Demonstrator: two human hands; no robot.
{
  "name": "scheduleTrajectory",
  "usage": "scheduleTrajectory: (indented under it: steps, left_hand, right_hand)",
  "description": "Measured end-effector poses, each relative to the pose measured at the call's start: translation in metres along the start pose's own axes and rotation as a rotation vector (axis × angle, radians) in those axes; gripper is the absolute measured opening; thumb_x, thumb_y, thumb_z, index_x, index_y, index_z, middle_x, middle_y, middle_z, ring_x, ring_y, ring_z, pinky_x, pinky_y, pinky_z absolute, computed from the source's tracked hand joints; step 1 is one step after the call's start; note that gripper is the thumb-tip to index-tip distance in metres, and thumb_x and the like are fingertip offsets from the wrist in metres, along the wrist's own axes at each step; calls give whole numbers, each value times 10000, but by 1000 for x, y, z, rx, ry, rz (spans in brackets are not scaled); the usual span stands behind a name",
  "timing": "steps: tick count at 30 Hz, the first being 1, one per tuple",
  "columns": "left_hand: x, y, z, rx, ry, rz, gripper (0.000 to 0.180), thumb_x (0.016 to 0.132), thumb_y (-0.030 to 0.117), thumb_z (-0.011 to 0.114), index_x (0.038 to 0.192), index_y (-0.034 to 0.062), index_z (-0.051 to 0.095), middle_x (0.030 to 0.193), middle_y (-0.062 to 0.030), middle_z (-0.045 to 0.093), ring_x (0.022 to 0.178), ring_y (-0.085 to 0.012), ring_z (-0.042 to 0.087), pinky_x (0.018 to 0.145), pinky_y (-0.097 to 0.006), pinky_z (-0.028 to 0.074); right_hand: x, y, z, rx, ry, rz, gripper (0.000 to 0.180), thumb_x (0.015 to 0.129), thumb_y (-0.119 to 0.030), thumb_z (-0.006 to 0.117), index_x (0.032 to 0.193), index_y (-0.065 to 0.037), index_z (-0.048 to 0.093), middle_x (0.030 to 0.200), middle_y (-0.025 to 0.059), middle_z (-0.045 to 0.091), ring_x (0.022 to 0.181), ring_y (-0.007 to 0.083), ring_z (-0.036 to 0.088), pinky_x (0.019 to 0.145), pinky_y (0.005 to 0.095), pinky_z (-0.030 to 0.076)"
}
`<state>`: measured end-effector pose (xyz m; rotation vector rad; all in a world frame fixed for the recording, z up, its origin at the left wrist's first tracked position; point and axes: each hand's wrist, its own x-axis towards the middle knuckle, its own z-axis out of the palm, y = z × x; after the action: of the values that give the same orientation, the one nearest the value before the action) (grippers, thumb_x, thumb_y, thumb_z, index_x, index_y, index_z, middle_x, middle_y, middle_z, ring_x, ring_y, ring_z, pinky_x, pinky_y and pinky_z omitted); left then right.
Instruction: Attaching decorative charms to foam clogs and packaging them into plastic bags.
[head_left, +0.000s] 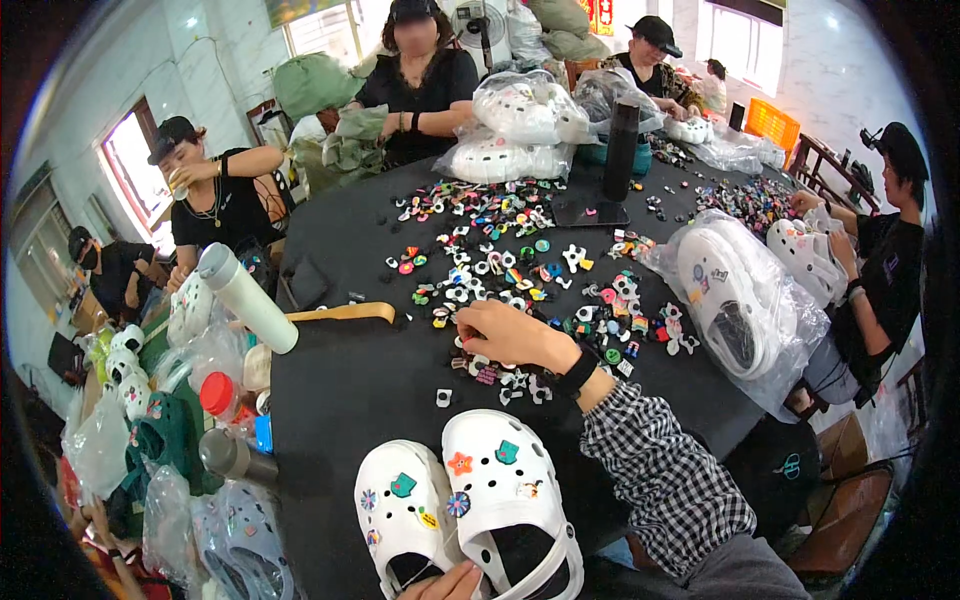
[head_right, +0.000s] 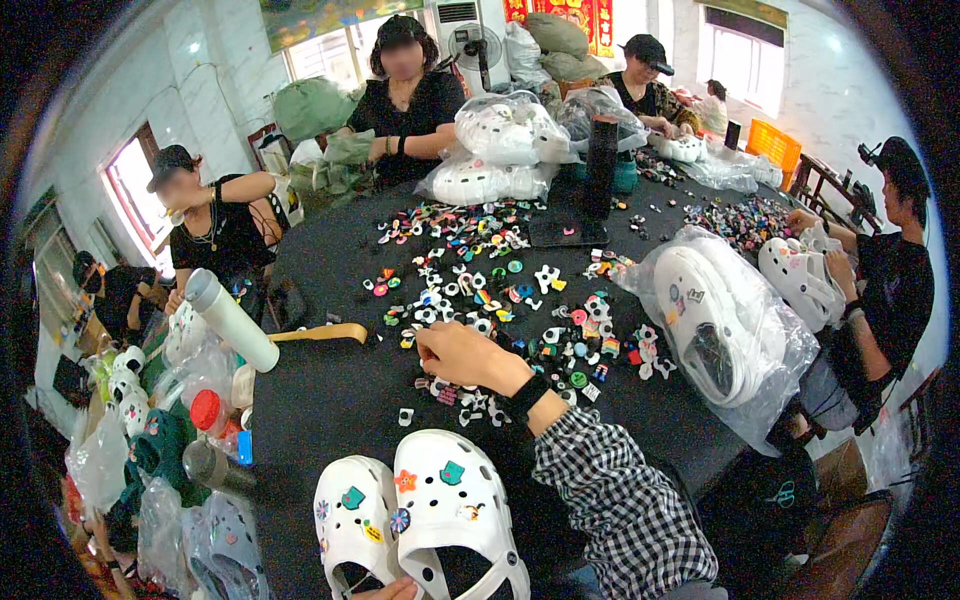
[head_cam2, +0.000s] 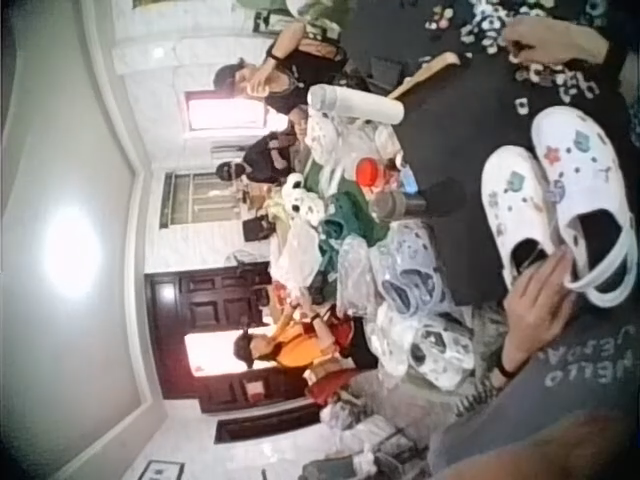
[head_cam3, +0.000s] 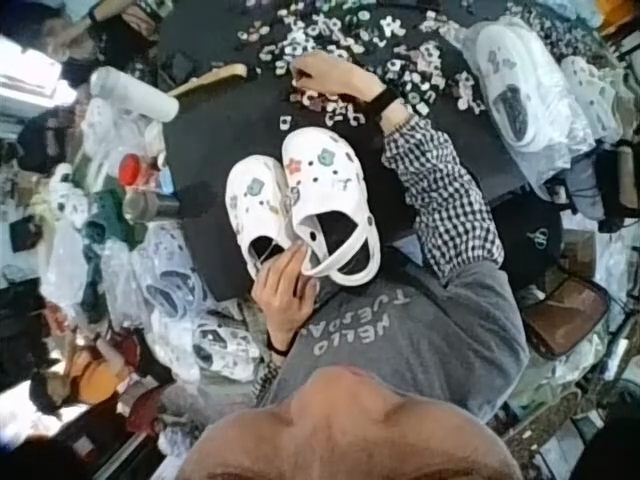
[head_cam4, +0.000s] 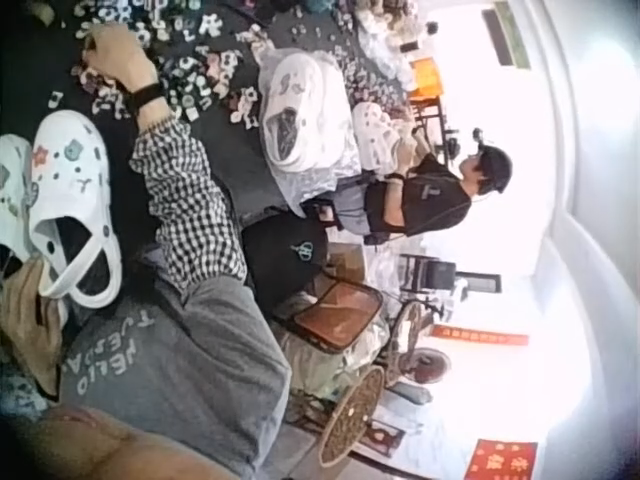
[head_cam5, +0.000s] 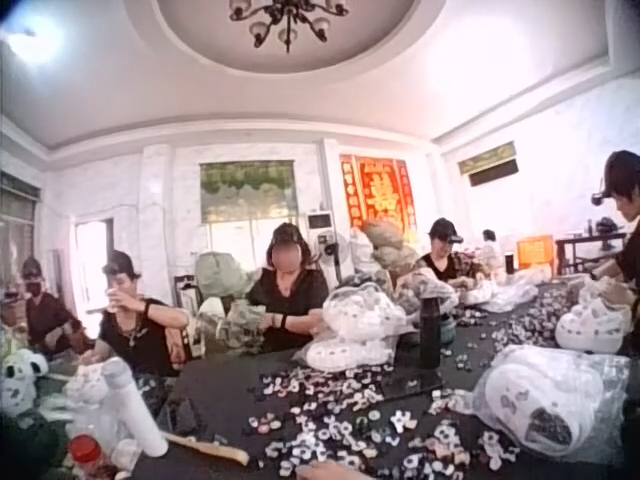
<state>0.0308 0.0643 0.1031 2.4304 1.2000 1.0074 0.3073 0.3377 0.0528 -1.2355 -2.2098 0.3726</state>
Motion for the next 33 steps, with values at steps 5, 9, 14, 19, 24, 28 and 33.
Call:
scheduleTrajectory:
  steps: [5,9,14,19,24,28,33]
  left_hand:
    - [-3,-2,-3,-4,17,0,340,839,188,659,1134,21,665,1102,-137,677,893,-326,646,772,-395,515]
    - [-2,-2,-3,-47,24,28,342,832,173,662,1136,17,662,1112,-139,675,894,-326,646,776,-394,517]
    - [-4,-4,-1,-26,18,25,356,821,161,666,1147,17,659,1127,-134,673,910,-319,644,785,-389,517]
    - [-4,-6,-3,-21,7,23,361,821,167,670,1151,21,659,1127,-131,673,913,-313,643,786,-389,517]
    - [-2,-4,-3,-13,-3,28,362,824,169,671,1156,24,657,1125,-130,673,909,-309,644,785,-389,517]
    - [-3,-4,-2,-6,-3,36,356,826,169,673,1151,25,662,1119,-129,675,911,-306,644,786,-389,516]
    - [-1,-2,-2,-23,1,19,341,823,163,672,1135,24,667,1113,-129,677,916,-308,645,792,-389,516]
  right_hand:
    - [2,-21,-39,328,60,165,138,881,-127,579,939,-3,590,773,131,682,721,235,685,647,349,527]
    - [-7,-4,-91,435,224,363,136,917,-113,540,994,-9,584,816,52,659,752,135,660,645,272,531]
    - [1,42,-90,664,202,566,141,957,-117,512,1039,-16,564,950,39,605,828,92,584,668,237,496]
    - [2,80,-73,251,104,489,116,875,-60,579,957,-14,646,880,32,650,709,91,548,638,273,488]
    - [2,103,-53,-43,182,526,197,827,-148,613,953,-14,681,905,164,698,871,320,672,747,397,520]
    - [12,113,-32,-96,166,603,205,834,-134,588,972,4,652,905,210,683,850,379,656,756,436,522]
    - [19,113,-14,-200,121,415,152,843,-89,548,934,-3,635,937,198,673,911,380,641,796,441,506]
